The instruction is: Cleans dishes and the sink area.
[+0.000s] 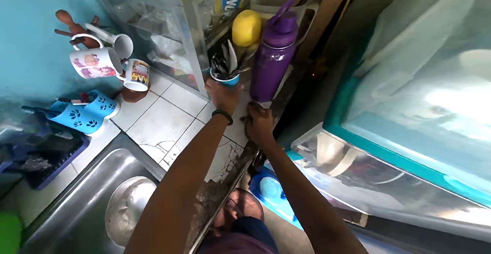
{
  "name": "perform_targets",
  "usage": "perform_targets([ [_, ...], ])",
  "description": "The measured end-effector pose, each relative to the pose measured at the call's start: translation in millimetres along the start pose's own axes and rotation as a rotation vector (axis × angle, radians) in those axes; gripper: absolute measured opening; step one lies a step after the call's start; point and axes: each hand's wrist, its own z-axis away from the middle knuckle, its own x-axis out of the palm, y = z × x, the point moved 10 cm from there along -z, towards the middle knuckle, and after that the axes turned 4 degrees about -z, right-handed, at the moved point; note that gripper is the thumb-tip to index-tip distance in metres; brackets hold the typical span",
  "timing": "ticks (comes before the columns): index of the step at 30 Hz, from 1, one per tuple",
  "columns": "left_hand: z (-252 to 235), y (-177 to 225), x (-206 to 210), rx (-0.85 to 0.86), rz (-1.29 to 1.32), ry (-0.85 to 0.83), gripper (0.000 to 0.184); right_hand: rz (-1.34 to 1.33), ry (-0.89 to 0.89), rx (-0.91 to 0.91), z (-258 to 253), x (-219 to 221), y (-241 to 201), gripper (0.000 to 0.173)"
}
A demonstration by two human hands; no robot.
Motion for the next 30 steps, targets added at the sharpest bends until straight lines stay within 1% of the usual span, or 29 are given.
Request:
perform_targets([
  [1, 2, -3, -5, 0.011, 0.0, -0.056, 0.107, 0.019, -0.012, 0.006, 1, 6, -4, 0.044],
  [3, 11, -10, -28, 0.052, 0.037, -0.122, 0.104, 0.026, -0.054, 0.022, 6, 22, -16, 0.047],
  [5, 32, -19, -70, 0.129, 0.101, -0.122, 0.095, 0.003, -0.118, 0.002, 15, 49, -36, 0.05],
  [7, 65, -33, -124, 0.167, 0.149, -0.106, 0.08, -0.019, -0.165, -0.03, 23, 79, -64, 0.054],
  [8, 82, -41, -152, 0.162, 0.178, -0.076, 0.074, -0.029, -0.178, -0.04, 27, 93, -79, 0.055],
  [11, 124, -61, -229, 0.211, 0.313, 0.155, 0.062, -0.058, -0.225, -0.073, 36, 141, -127, 0.058],
  [13, 155, -72, -264, 0.259, 0.406, 0.299, 0.056, -0.1, -0.285, -0.11, 46, 176, -161, 0.061],
  [16, 192, -90, -291, 0.286, 0.459, 0.414, 0.051, -0.126, -0.334, -0.213, 62, 222, -211, 0.059],
  [17, 202, -98, -297, 0.3, 0.459, 0.443, 0.05, -0.159, -0.4, -0.228, 66, 235, -224, 0.055],
  [19, 221, -115, -313, 0.319, 0.441, 0.508, 0.05, -0.322, -0.528, -0.281, 65, 251, -244, 0.049],
  [20, 232, -125, -326, 0.318, 0.416, 0.535, 0.05, -0.455, -0.543, -0.311, 62, 248, -248, 0.046],
  [21, 247, -135, -343, 0.316, 0.383, 0.57, 0.05, -0.574, -0.489, -0.349, 55, 236, -249, 0.042],
  [22, 263, -146, -363, 0.315, 0.333, 0.609, 0.05, -0.63, -0.411, -0.384, 43, 218, -245, 0.042],
  [23, 283, -157, -384, 0.31, 0.272, 0.655, 0.051, -0.629, -0.334, -0.402, 26, 201, -234, 0.043],
  [24, 306, -170, -404, 0.295, 0.208, 0.709, 0.05, -0.578, -0.257, -0.416, 8, 183, -217, 0.044],
  [26, 355, -194, -438, 0.196, 0.094, 0.834, 0.047, -0.335, -0.168, -0.375, -27, 156, -176, 0.043],
  [28, 400, -211, -456, 0.046, 0.042, 0.932, 0.044, -0.079, -0.198, -0.239, -50, 147, -136, 0.045],
  [29, 420, -219, -461, -0.023, 0.034, 0.975, 0.044, -0.012, -0.207, -0.177, -56, 149, -124, 0.048],
  [30, 439, -225, -462, -0.085, 0.027, 1.021, 0.044, 0.032, -0.21, -0.141, -59, 154, -122, 0.051],
])
